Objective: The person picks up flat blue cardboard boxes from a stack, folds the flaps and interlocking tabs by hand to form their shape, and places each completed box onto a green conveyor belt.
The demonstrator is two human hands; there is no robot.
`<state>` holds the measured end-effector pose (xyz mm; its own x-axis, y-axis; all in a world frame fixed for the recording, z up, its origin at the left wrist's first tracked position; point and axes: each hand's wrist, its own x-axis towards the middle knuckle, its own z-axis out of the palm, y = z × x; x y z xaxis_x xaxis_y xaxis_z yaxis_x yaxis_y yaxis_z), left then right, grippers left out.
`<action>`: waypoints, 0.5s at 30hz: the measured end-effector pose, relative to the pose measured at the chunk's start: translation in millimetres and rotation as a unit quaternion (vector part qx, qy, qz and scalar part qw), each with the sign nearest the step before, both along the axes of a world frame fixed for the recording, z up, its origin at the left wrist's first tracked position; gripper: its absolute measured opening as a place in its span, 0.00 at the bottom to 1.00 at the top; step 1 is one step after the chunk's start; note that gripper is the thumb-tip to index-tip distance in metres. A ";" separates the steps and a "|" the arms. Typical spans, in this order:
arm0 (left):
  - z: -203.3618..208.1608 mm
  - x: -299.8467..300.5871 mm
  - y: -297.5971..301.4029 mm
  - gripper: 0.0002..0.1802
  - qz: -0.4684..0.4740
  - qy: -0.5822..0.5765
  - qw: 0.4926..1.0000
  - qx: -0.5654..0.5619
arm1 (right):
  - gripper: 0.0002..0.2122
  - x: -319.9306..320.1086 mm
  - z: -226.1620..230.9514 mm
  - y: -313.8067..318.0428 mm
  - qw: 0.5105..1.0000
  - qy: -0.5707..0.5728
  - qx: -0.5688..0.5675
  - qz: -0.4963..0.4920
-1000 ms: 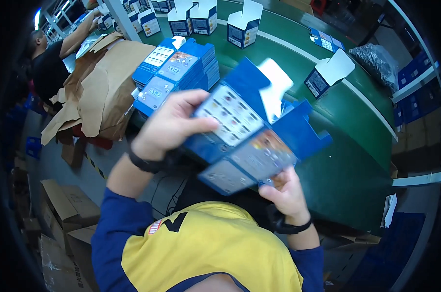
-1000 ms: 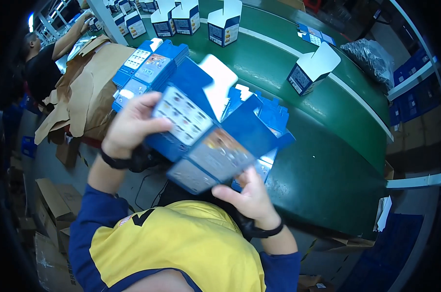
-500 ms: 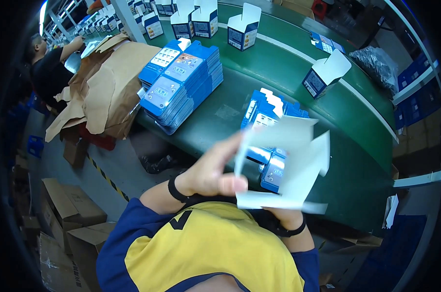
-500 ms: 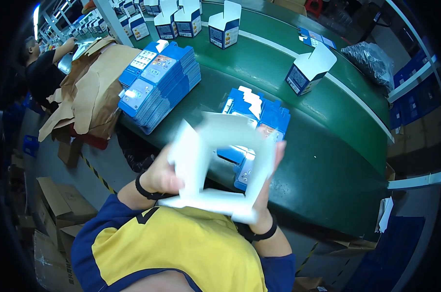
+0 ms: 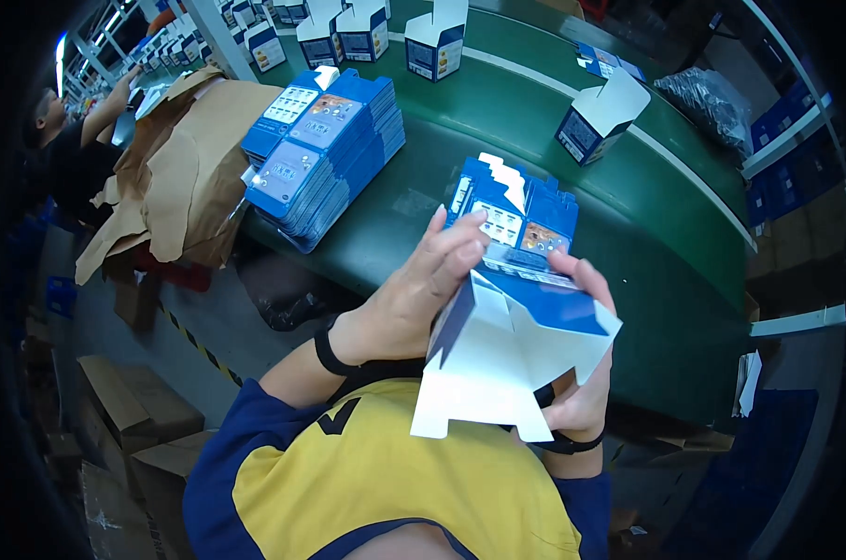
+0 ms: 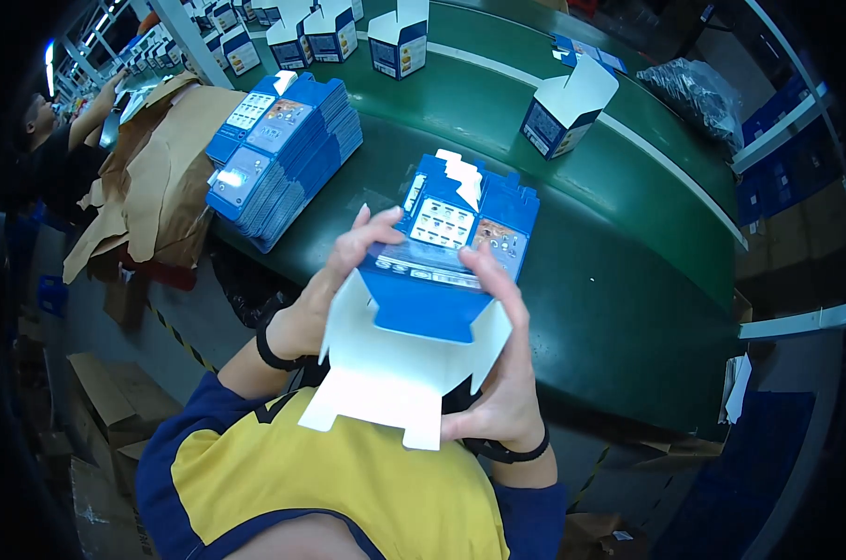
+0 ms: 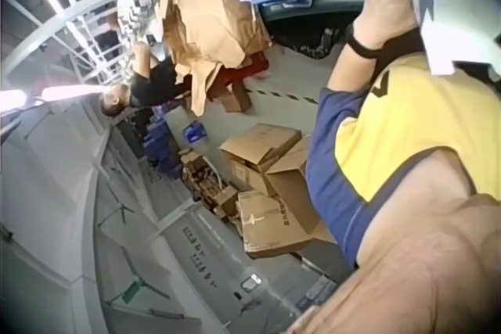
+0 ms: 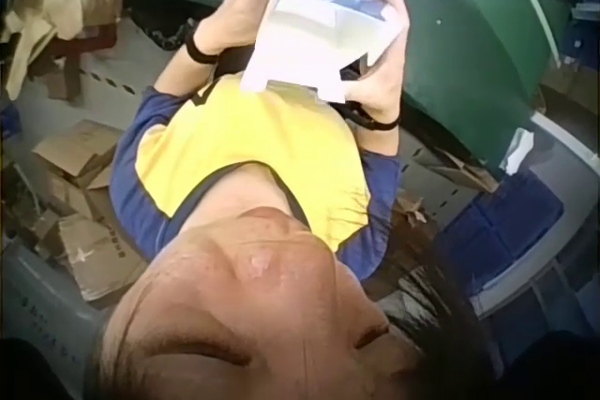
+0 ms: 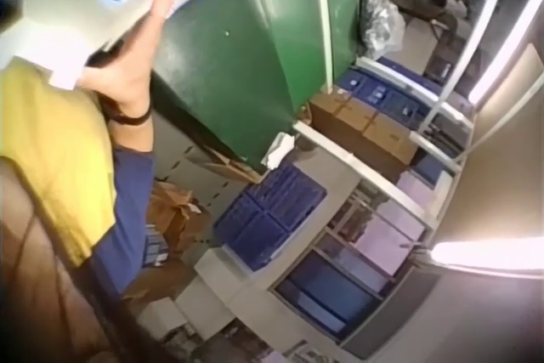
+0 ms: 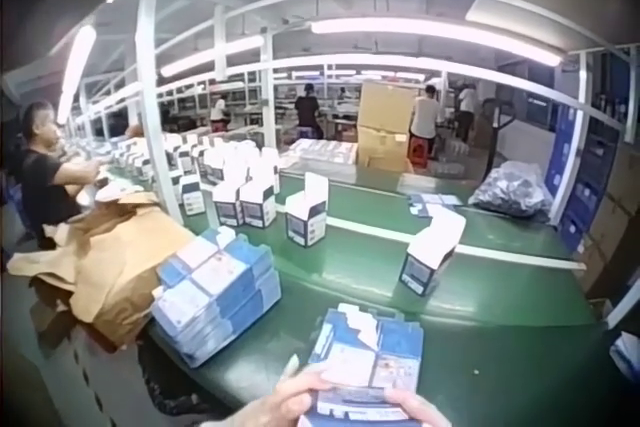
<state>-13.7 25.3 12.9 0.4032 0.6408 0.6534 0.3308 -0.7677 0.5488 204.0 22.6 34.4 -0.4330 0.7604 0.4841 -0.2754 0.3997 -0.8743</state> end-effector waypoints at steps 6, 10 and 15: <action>-1.3 2.2 -3.4 0.43 -0.020 -0.108 0.994 0.002 | 0.46 -15.5 -1.4 -1.2 0.996 -0.020 -0.040 -0.077; 3.2 11.2 -8.5 0.36 -0.071 -0.085 0.994 0.011 | 0.36 -29.5 7.2 -3.8 0.990 0.073 -0.042 -0.111; 11.2 13.0 -13.1 0.28 -0.032 -0.067 0.997 0.008 | 0.32 -15.2 -12.0 5.4 0.977 0.201 -0.068 -0.019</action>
